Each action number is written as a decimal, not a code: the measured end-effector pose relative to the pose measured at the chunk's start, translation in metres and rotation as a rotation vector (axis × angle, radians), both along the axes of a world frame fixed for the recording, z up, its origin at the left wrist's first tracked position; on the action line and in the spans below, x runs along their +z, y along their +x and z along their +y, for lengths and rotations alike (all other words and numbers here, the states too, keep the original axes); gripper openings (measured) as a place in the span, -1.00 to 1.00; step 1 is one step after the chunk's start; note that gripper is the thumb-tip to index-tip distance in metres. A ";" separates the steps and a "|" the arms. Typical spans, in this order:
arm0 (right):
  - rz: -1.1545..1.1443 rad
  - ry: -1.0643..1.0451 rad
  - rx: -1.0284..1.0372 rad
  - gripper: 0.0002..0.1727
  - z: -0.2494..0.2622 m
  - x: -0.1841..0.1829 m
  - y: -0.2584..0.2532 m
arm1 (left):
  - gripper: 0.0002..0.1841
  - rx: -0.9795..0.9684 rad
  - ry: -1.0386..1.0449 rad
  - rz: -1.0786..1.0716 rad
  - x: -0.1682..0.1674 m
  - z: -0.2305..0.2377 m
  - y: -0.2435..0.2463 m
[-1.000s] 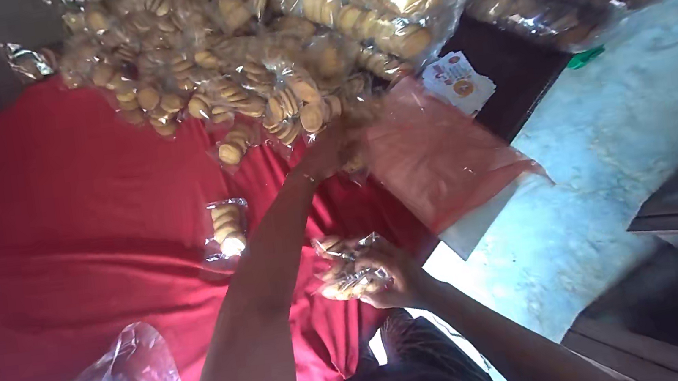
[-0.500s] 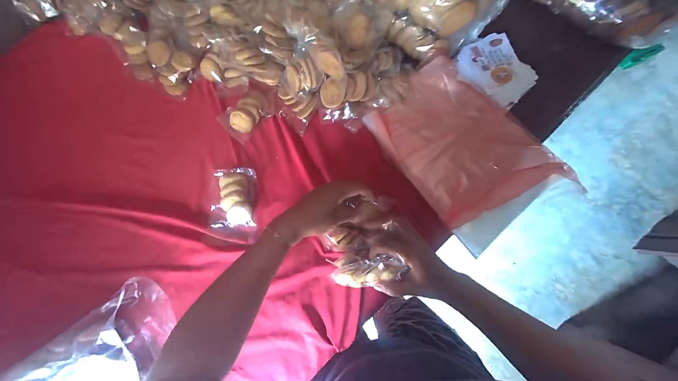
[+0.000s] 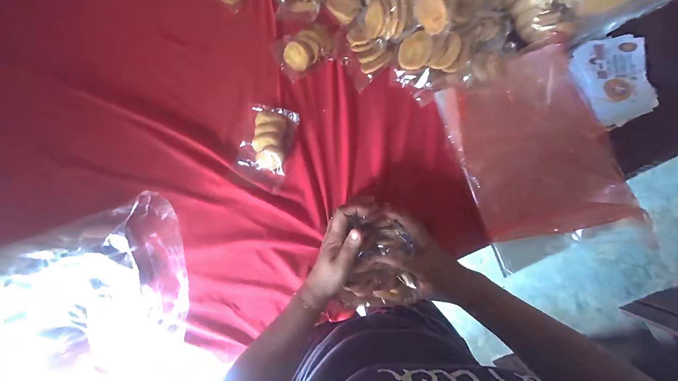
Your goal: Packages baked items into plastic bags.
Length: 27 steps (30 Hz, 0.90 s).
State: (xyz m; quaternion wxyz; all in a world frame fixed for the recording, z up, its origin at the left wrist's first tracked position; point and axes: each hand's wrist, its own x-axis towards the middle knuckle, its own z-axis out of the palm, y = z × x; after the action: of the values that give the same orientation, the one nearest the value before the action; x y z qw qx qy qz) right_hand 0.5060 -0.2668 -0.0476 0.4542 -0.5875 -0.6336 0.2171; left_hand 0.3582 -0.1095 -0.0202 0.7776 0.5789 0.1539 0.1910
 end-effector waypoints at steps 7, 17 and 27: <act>0.129 0.020 0.121 -0.33 0.024 0.000 0.020 | -0.71 0.120 0.503 0.133 0.009 0.035 -0.038; 0.102 -0.094 0.276 0.01 0.029 0.006 0.050 | -0.61 -0.102 0.902 0.288 0.005 0.040 -0.009; 0.033 -0.124 0.334 0.04 0.036 0.014 0.060 | -0.68 0.095 0.736 0.289 -0.002 0.025 -0.004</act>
State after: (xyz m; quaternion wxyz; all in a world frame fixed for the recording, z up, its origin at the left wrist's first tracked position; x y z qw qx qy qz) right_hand 0.5661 -0.2305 -0.0333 0.3851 -0.4971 -0.7003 0.3379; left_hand 0.3542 -0.0843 -0.0217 0.4788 0.8322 0.2092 0.1857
